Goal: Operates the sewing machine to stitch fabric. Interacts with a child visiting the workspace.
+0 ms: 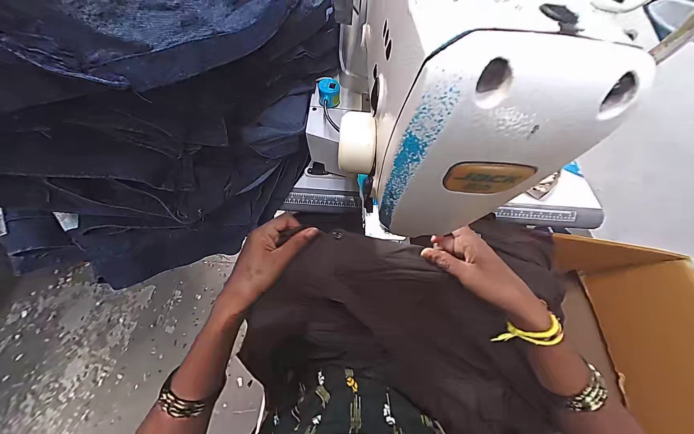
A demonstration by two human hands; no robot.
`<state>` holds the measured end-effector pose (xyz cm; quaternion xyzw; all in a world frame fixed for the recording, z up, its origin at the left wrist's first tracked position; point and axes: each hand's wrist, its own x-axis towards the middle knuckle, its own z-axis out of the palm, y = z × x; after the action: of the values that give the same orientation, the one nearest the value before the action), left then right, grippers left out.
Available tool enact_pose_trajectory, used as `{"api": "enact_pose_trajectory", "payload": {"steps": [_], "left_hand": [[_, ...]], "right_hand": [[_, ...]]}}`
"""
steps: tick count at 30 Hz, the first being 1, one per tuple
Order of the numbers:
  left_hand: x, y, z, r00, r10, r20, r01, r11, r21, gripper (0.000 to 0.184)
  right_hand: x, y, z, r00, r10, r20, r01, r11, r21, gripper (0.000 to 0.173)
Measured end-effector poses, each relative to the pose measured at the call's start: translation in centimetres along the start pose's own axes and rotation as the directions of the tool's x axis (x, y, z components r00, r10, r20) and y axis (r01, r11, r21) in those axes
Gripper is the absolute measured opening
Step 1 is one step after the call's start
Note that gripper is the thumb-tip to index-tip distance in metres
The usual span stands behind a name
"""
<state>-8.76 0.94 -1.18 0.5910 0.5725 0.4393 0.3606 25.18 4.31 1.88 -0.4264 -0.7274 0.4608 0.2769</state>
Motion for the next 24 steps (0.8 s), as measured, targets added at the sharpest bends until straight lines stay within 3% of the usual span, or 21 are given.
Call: {"api": "enact_pose_trajectory", "payload": {"steps": [2, 6, 8, 14, 16, 20, 24], "left_hand": [[0.1, -1.6, -0.8, 0.996, -0.073, -0.055, 0.074, 0.997, 0.034, 0.021], [-0.6, -3.0, -1.4, 0.986, -0.071, -0.152, 0.095, 0.983, 0.157, 0.024], [-1.3, -3.6, -2.1, 0.981, -0.072, -0.178, 0.107, 0.976, 0.192, 0.027], [-3.2, -4.7, -2.4, 0.982, -0.083, -0.171, 0.108, 0.984, 0.142, 0.024], [-2.7, -4.9, -1.8, 0.983, -0.076, -0.168, 0.097, 0.988, 0.122, 0.024], [-1.6, -3.1, -1.5, 0.985, -0.043, -0.169, 0.064, 0.991, 0.117, 0.024], [-0.3, -0.9, -0.5, 0.991, -0.024, -0.130, 0.045, 0.986, 0.158, 0.026]], "right_hand": [[0.5, 1.2, -1.1, 0.996, 0.084, -0.014, -0.083, 0.995, 0.060, 0.020], [2.5, 0.1, 1.0, 0.991, 0.020, -0.130, -0.043, 0.983, -0.177, 0.032], [3.7, -0.6, 2.9, 0.975, 0.032, -0.219, -0.080, 0.974, -0.213, 0.032], [4.6, -0.9, 4.7, 0.925, 0.082, -0.372, -0.170, 0.963, -0.210, 0.044], [4.5, -0.7, 4.5, 0.935, 0.052, -0.351, -0.125, 0.974, -0.188, 0.038], [2.9, 0.8, 0.9, 0.998, 0.003, -0.069, 0.000, 0.999, 0.045, 0.029], [1.7, 2.0, -2.0, 0.986, 0.080, -0.148, -0.066, 0.993, 0.096, 0.021]]}}
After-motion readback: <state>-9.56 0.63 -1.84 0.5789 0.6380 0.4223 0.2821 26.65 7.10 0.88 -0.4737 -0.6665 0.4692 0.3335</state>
